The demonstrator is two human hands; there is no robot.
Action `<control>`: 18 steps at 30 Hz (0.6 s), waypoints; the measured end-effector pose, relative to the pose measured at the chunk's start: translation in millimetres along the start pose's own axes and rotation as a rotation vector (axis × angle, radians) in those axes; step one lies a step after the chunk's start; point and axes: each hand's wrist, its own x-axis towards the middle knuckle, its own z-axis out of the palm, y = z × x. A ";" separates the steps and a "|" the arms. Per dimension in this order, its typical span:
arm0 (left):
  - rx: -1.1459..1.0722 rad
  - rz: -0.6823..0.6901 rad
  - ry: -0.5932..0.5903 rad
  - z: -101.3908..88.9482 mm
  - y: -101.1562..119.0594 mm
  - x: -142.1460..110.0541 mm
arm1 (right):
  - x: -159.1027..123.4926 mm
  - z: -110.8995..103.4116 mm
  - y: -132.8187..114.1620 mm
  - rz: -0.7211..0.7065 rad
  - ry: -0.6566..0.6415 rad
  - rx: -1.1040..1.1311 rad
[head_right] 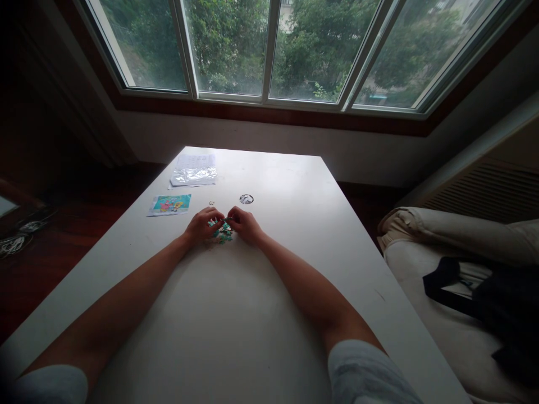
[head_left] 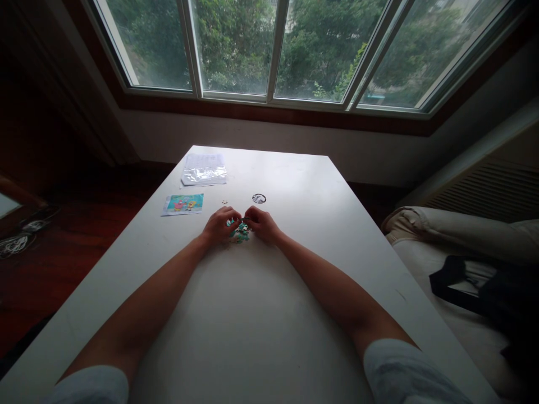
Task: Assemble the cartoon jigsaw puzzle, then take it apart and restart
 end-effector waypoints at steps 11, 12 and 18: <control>0.091 0.009 -0.022 0.4 -0.8 -0.2 | -2.5 -0.1 -4.3 -0.071 0.049 -0.186; 0.101 -0.008 -0.009 0.0 -1.2 -0.3 | -2.9 -0.4 -5.6 -0.085 0.032 -0.192; 0.186 -0.157 0.040 -5.5 -6.0 0.7 | -0.7 -7.9 -14.1 -0.137 -0.066 -0.189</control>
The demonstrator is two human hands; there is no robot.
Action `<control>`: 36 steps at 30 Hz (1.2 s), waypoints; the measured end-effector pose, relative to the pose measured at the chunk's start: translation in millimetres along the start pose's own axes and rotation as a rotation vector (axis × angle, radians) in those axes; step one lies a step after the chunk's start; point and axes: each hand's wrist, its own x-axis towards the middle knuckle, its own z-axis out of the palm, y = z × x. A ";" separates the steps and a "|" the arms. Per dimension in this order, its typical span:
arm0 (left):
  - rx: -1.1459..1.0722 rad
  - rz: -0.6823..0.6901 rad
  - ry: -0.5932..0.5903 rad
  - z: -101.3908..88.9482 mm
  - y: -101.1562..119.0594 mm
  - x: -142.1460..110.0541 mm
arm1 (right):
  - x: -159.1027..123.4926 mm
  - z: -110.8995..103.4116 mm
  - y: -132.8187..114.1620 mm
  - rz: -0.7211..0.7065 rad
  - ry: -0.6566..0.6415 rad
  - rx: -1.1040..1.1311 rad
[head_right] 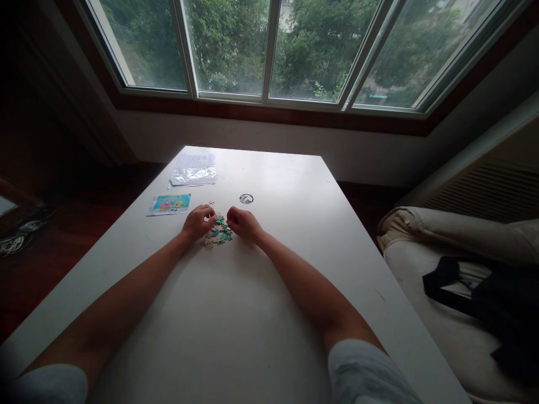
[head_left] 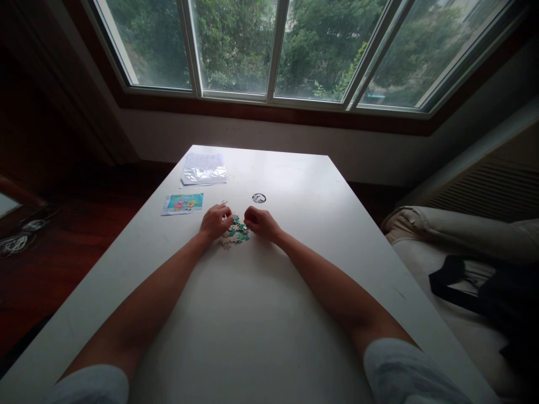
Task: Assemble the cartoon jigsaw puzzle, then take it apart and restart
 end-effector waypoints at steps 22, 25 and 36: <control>0.018 -0.044 0.007 5.2 -8.1 0.5 | -5.2 -3.4 -25.6 -0.055 -0.443 -0.314; 0.014 -0.041 0.005 6.0 -8.2 0.0 | -6.8 -3.7 -24.7 -0.013 -0.408 -0.345; 0.010 -0.021 -0.007 6.7 -4.9 0.1 | -8.9 -1.5 -27.5 -0.031 -0.377 -0.455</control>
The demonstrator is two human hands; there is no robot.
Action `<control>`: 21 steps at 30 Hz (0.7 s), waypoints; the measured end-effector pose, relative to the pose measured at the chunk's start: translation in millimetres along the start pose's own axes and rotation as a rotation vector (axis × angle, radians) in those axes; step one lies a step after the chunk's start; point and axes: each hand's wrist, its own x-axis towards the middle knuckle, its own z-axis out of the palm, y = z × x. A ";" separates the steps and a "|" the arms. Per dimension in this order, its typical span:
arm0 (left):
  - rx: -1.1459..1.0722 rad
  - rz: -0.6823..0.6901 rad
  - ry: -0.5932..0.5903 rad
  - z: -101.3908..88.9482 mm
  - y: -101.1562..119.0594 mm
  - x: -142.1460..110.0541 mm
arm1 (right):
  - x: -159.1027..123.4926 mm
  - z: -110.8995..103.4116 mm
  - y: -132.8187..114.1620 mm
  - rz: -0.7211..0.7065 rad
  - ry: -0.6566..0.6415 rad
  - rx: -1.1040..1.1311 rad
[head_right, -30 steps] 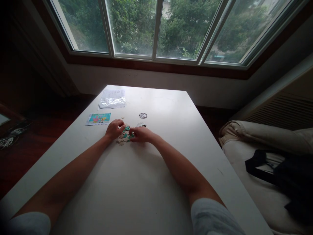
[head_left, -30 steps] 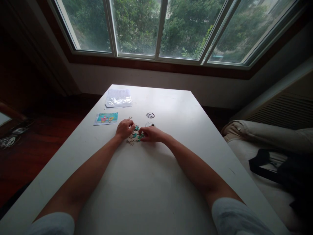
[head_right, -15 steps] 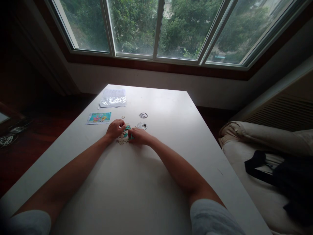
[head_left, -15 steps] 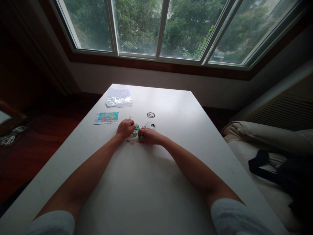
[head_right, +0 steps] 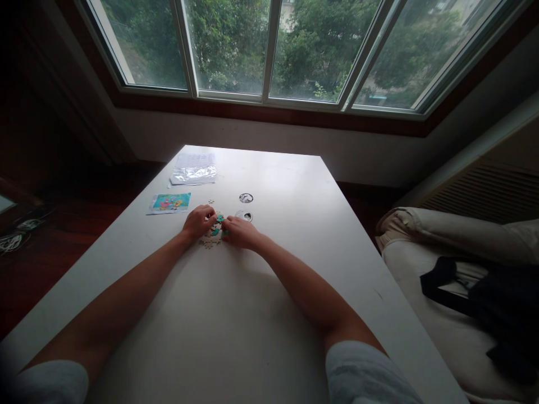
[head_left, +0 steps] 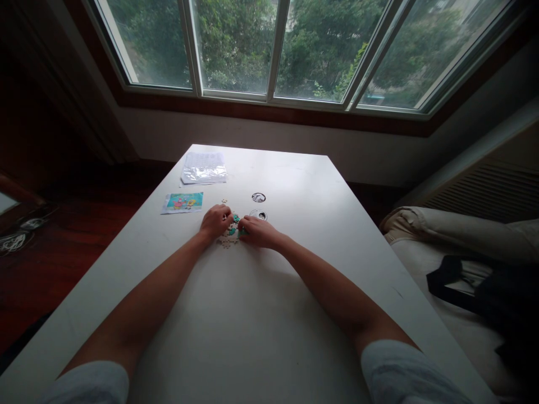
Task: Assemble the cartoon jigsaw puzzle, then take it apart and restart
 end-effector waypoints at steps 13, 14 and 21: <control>-0.001 -0.003 -0.008 0.9 2.4 -0.1 | 0.0 -9.6 -1.0 0.028 -0.016 -0.086; -0.001 -0.002 -0.009 1.1 2.2 -0.2 | 0.4 -9.2 -0.6 0.028 -0.019 -0.087; -0.002 0.006 -0.017 1.4 1.6 -0.5 | 0.0 -7.7 0.9 0.044 -0.016 -0.027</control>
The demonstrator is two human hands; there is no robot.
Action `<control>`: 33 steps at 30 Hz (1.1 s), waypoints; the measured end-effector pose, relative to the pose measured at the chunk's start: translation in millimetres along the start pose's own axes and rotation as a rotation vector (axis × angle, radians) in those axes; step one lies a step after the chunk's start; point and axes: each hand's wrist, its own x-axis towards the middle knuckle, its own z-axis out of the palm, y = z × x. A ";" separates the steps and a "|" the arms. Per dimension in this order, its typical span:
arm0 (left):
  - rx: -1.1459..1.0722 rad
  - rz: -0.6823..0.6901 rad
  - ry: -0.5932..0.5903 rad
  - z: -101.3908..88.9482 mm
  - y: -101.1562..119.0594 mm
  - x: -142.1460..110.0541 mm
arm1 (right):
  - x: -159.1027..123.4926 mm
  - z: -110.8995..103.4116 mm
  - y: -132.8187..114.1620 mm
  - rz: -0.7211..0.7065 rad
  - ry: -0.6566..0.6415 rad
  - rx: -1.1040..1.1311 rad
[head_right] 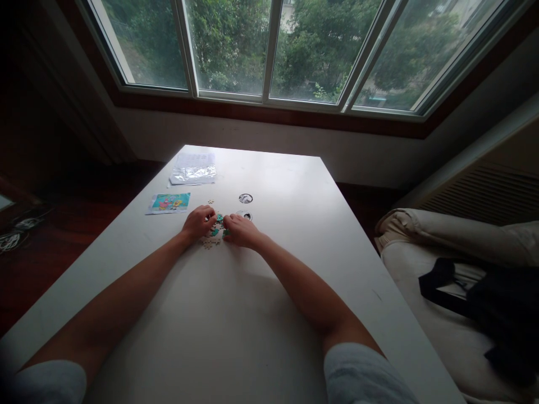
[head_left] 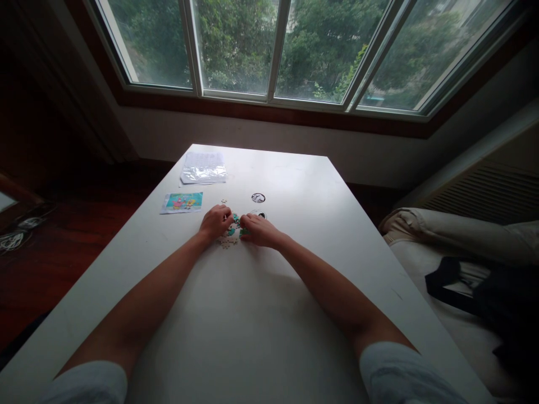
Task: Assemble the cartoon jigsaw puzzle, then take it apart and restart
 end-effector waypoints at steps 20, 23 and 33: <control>-0.220 0.085 -0.036 -4.0 4.3 0.6 | 19.3 28.4 21.0 0.132 0.394 0.823; -0.234 0.096 -0.009 -2.2 4.7 -0.3 | 20.9 32.2 23.5 0.106 0.413 0.848; -0.162 0.002 0.024 -2.7 6.7 -0.7 | 19.9 32.0 20.8 0.112 0.412 0.833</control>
